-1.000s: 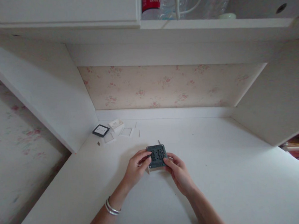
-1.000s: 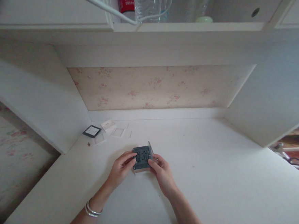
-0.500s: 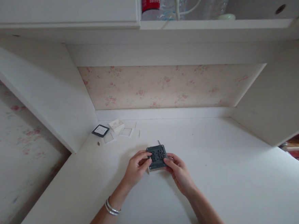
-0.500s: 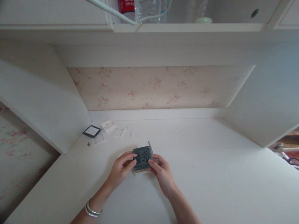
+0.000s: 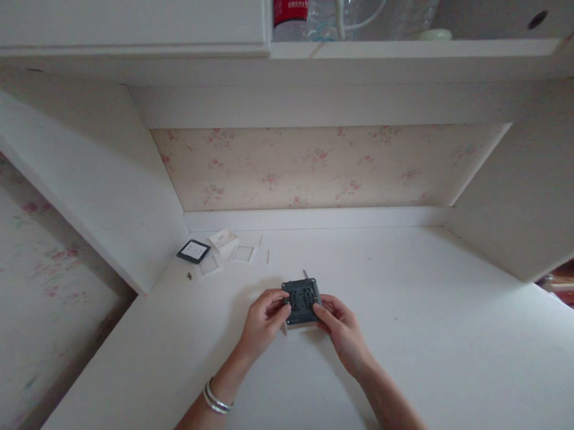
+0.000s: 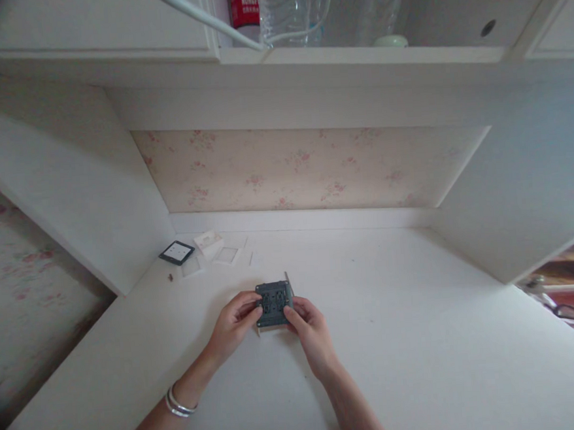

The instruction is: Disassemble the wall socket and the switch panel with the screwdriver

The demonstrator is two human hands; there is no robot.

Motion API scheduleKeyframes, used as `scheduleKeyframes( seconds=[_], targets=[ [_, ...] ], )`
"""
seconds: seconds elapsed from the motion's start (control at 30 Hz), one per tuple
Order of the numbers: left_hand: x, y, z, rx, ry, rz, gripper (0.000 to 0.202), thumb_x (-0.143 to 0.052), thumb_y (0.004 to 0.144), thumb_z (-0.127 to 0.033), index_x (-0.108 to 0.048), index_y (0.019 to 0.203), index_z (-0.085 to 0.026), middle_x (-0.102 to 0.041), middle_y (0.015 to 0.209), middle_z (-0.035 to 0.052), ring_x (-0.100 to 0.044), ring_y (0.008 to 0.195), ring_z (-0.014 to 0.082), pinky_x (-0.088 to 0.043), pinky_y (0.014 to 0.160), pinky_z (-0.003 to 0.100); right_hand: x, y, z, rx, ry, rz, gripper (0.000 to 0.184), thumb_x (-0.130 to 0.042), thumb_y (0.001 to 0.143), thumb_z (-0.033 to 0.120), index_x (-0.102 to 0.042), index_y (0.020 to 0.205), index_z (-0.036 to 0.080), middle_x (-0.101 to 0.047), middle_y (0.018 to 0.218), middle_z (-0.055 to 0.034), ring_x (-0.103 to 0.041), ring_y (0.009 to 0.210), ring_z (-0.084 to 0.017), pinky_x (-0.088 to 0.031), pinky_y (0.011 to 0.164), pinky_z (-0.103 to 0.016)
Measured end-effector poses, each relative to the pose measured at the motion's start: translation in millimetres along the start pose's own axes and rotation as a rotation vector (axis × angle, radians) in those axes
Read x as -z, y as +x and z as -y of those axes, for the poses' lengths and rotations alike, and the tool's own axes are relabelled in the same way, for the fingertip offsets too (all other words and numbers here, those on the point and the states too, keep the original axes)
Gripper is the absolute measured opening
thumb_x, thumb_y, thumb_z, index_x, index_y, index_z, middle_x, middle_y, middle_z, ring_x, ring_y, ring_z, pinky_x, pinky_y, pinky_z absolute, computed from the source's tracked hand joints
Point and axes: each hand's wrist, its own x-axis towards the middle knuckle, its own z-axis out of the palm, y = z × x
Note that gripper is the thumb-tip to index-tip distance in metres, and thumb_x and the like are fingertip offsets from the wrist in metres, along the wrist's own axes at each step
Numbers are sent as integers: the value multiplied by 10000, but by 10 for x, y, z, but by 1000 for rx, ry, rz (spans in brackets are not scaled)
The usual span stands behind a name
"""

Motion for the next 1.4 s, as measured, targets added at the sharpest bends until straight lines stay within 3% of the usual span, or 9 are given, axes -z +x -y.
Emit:
scheduleKeyframes(
  seconds=[0.2,0.37,0.5,0.63,0.83,1.03,1.2,1.4],
  targets=[
    [20,14,3,115,-88,-18,289,-586,820,-388,-607,1005,-167,-654,1002,62,-640,892,203,-513,826,329,13,12,7,-3,27,-55,325,-697,733,447,-670,947,205,-685,880,-47,-614,806,-189,-467,642,-254],
    [-8,9,21,74,-121,44,290,-646,794,-350,-524,987,-172,-647,976,64,-653,841,183,-511,759,292,30,19,-4,-20,93,-61,282,-716,719,413,-677,917,216,-684,888,-35,-607,797,-166,-475,651,-239],
    [-29,0,71,50,-131,11,286,-678,766,-323,-434,820,-185,-627,840,20,-642,778,161,-504,699,266,31,16,-11,-23,115,-54,280,-728,714,392,-679,916,206,-676,910,-40,-605,787,-159,-478,633,-231],
    [-29,-15,116,4,-110,-23,293,-656,789,-314,-389,772,-195,-627,849,20,-626,795,154,-503,722,273,25,14,-9,-32,120,-47,267,-725,721,383,-678,917,208,-679,900,-34,-601,768,-146,-471,614,-215],
    [-28,-34,100,-15,-25,-70,230,-643,802,-275,-431,788,-186,-638,845,30,-634,804,164,-502,728,272,17,15,-15,-36,112,-56,301,-731,705,405,-676,922,204,-684,917,-46,-618,792,-176,-486,632,-245],
    [-24,-36,15,-49,-10,-14,100,-592,827,-225,-518,865,-169,-636,856,33,-631,795,156,-500,742,273,15,16,-20,-20,121,-48,294,-721,723,390,-671,935,192,-681,922,-44,-614,790,-166,-483,639,-233],
    [-4,-45,-68,5,-71,21,186,-569,821,-212,-593,1000,-168,-665,951,54,-625,911,183,-491,822,291,29,29,-32,-5,121,-44,256,-702,755,372,-664,937,197,-679,903,-34,-609,807,-155,-475,661,-220],
    [-9,-40,-10,32,88,-16,282,-611,823,-322,-634,1055,-164,-672,981,69,-639,840,179,-514,759,275,35,44,-56,1,65,-30,276,-700,757,383,-652,955,197,-685,891,-38,-618,824,-174,-484,708,-261]
  ],
)
